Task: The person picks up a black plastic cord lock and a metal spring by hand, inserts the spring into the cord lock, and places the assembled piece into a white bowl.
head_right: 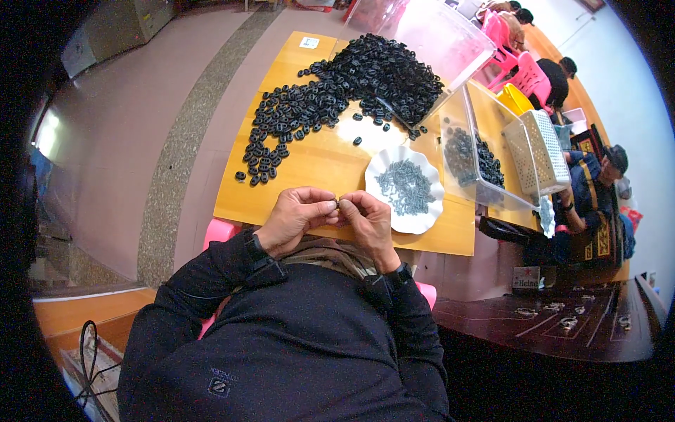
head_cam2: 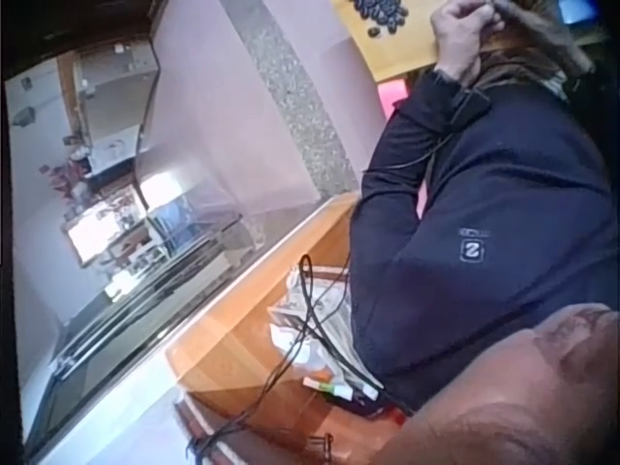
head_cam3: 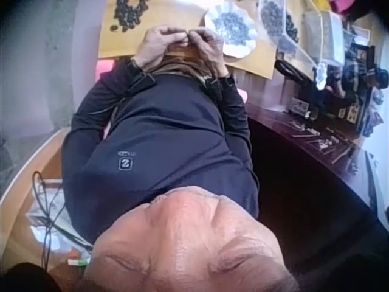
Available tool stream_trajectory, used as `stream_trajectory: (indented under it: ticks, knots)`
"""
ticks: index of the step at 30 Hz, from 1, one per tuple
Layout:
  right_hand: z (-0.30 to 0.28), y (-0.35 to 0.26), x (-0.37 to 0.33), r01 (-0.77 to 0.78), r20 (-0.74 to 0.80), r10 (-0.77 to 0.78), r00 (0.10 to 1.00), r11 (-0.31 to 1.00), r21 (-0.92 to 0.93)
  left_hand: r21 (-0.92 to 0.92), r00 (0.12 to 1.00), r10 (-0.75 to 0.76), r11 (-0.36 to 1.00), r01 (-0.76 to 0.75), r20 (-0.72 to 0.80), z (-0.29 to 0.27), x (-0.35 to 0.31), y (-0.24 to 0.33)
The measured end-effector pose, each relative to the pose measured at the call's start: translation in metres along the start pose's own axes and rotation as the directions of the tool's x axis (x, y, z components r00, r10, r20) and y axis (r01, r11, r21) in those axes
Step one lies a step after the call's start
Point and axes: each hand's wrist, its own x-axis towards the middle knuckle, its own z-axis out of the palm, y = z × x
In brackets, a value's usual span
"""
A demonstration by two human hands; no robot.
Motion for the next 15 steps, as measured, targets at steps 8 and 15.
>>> stream_trajectory:
  ticks: [8,15]
  knots:
    - [0.0007,0.0004,-0.0016,-0.029,0.019,0.027,0.999,0.993,0.111,-0.002,1.0,0.012,1.0,-0.012,0.004,-0.0003,0.0003,-0.0002]
    - [-0.0011,-0.0004,-0.0009,0.014,0.015,-0.015,1.0,0.998,0.066,0.094,0.999,-0.011,0.996,0.007,0.041,-0.0011,0.0024,-0.004]
